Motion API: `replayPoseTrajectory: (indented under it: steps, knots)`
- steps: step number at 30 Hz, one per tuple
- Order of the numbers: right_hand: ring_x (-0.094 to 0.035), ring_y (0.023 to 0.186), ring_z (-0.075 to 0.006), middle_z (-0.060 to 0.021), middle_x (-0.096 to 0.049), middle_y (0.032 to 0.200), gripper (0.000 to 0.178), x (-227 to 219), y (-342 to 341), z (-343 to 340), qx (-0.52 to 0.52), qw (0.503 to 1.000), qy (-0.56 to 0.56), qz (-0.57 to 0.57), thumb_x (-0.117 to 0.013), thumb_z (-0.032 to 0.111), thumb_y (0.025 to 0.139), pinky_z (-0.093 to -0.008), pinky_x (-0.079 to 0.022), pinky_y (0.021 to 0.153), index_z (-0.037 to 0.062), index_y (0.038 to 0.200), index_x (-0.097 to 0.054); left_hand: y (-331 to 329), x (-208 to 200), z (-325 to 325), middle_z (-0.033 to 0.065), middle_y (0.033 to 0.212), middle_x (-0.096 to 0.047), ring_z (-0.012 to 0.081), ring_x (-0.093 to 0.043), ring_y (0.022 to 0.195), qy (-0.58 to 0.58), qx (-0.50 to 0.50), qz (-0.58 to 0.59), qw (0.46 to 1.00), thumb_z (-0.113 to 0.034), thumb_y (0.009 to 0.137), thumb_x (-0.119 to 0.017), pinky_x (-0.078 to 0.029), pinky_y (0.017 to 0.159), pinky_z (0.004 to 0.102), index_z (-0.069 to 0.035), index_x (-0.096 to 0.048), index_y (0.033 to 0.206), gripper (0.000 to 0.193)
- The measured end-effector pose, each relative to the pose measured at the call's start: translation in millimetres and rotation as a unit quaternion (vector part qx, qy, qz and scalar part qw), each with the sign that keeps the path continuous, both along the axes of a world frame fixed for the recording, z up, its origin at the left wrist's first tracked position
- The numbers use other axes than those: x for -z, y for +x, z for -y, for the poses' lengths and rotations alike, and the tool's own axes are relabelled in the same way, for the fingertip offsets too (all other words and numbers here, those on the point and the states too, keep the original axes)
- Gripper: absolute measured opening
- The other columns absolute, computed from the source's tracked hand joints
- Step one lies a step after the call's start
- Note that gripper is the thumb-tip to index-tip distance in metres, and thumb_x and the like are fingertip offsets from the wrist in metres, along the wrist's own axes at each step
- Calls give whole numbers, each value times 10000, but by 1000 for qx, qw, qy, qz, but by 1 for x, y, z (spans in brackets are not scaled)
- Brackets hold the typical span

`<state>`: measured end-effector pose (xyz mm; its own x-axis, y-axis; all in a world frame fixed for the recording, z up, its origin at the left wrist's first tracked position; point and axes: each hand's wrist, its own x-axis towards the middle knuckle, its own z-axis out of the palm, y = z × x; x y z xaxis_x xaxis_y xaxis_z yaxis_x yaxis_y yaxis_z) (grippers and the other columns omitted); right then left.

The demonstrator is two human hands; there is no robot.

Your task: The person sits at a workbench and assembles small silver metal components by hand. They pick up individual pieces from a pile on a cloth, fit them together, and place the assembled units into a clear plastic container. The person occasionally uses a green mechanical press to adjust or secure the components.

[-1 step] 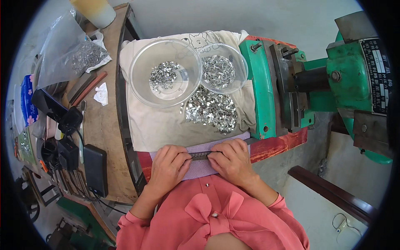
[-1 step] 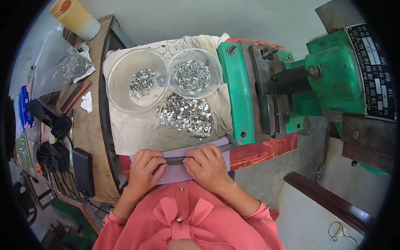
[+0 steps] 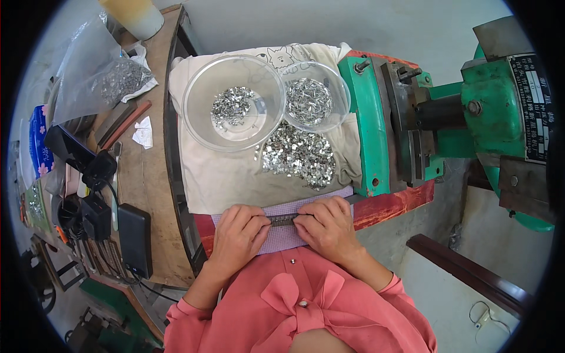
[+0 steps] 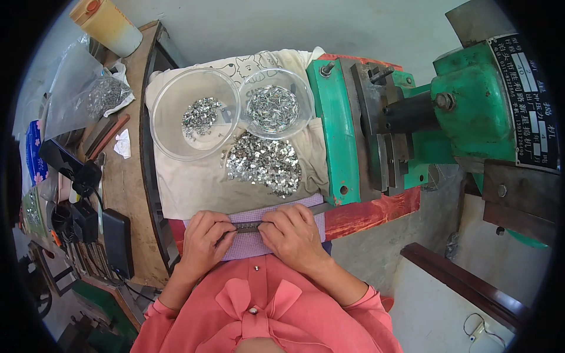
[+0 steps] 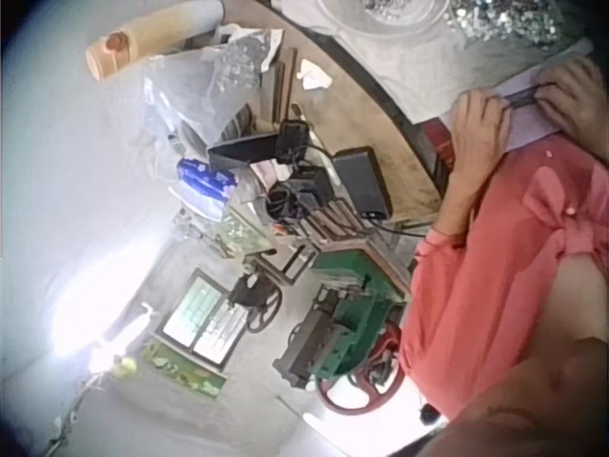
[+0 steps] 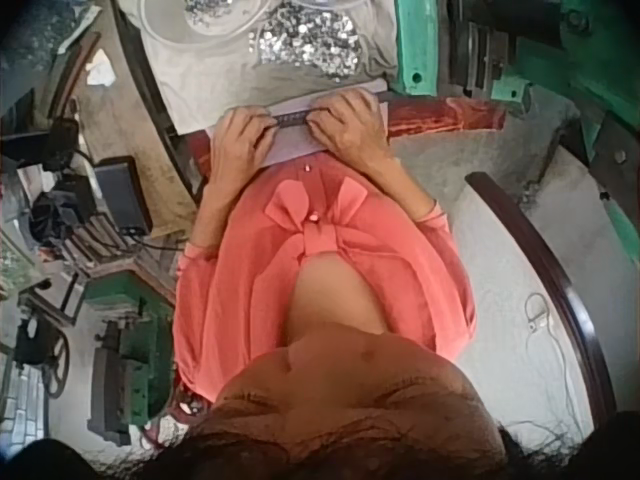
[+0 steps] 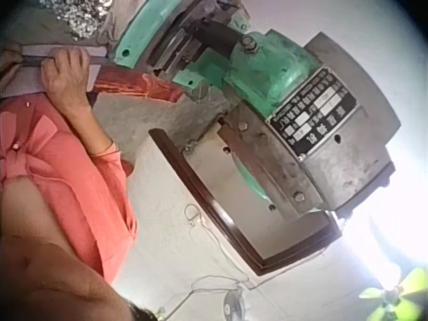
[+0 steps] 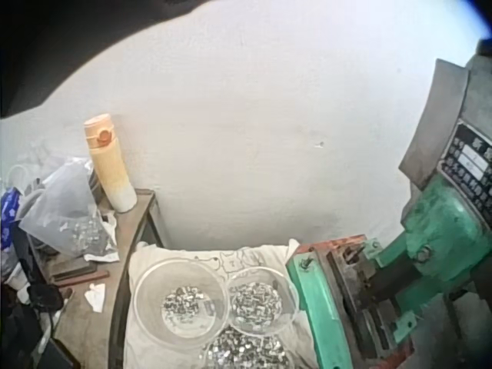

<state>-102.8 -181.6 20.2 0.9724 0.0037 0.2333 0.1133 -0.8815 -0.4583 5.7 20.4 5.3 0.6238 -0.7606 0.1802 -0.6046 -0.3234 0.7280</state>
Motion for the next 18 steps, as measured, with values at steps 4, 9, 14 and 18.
replayPoseTrajectory:
  steps: [4,9,14,18]
  knots:
    - [-602,972,-212,3,-637,1022,213,-1,-1,-3,11,1000,-15,5,-795,137,719,-401,-427,913,129,907,-695,0,-1,0,76,963,-642,296,-602,863,3,-3,-6,1000,-34,717,-803,-475,740,406,-59,-669,893,223]
    - [-599,971,-213,6,-634,1014,221,-2,1,-3,10,1000,9,2,-803,145,713,-398,-426,903,131,911,-704,0,-1,-1,53,965,-642,266,-607,879,10,5,13,1000,-62,735,-798,-468,756,390,-68,-694,928,219]
    - [-598,984,-210,4,-631,1009,212,1,5,-9,-1,1000,12,4,-784,147,731,-398,-430,910,129,930,-713,-2,1,1,35,943,-641,241,-611,861,10,17,60,998,-58,730,-793,-460,745,377,-78,-699,912,206]
    - [-599,994,-204,1,-633,1007,179,1,7,-12,-18,1000,-9,9,-732,150,753,-394,-434,921,120,928,-708,-2,2,4,35,941,-640,234,-614,862,8,24,76,997,-50,735,-778,-459,746,375,-74,-681,892,186]
